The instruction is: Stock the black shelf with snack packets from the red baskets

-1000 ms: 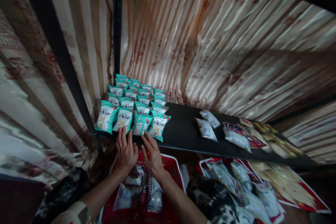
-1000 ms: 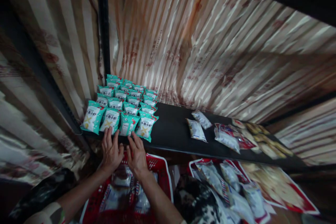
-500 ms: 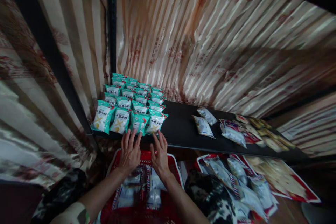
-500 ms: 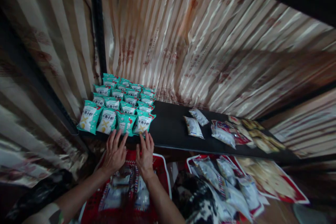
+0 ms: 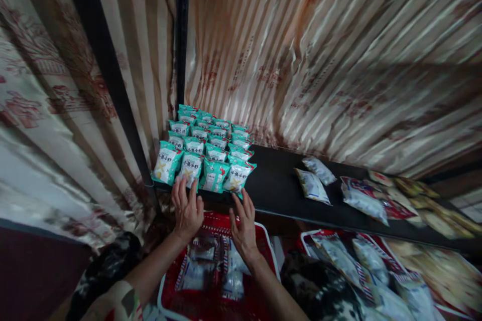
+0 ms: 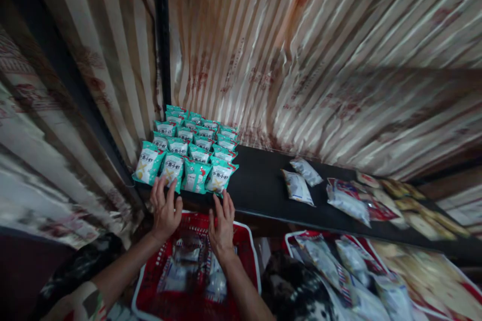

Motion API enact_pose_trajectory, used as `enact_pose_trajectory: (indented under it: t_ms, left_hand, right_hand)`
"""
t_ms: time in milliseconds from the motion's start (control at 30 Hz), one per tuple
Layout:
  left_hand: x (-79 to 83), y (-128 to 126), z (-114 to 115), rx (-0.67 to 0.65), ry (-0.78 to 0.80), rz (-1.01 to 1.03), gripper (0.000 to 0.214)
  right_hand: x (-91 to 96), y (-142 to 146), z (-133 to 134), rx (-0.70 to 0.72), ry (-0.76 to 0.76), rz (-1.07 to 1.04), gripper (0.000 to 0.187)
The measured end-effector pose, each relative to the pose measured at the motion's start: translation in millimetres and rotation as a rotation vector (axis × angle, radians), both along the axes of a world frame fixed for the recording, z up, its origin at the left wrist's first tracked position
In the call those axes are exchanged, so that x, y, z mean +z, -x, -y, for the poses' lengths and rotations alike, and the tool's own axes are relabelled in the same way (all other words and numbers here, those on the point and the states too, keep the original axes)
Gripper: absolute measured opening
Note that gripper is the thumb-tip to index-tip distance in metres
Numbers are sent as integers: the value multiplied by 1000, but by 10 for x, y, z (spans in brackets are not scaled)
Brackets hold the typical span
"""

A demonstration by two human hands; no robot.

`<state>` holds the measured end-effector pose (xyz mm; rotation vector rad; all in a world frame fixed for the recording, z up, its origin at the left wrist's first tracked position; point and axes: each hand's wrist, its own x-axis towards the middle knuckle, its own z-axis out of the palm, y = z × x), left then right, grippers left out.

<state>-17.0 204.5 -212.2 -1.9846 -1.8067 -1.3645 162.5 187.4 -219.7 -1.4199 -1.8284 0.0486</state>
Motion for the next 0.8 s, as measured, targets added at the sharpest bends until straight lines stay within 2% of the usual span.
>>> enact_pose_trajectory:
  t_ms: [133,233,333,467,600,800]
  left_hand:
    - [129,260,-164,200,-45,125,49]
    - [191,383,-215,270,-99,158,36]
    - [203,388,-196,245,-144,116,28]
    - [158,317,-197,206,-73,90,40]
    - [94,297,-267,220,19,75,46]
    - [25,275,-380,216,12,47,48]
  right_hand:
    - [77,57,-25,-45,-24,-13,50]
    - [156,112,-42,-10,-48,-9,50]
    - [214,215,-35,91,-78,29,52]
    - [257,427,-47,177,-95,128,55]
    - [313,602,-177,134,-119,201,56]
    - [346,669,-444,105,-146,272,55]
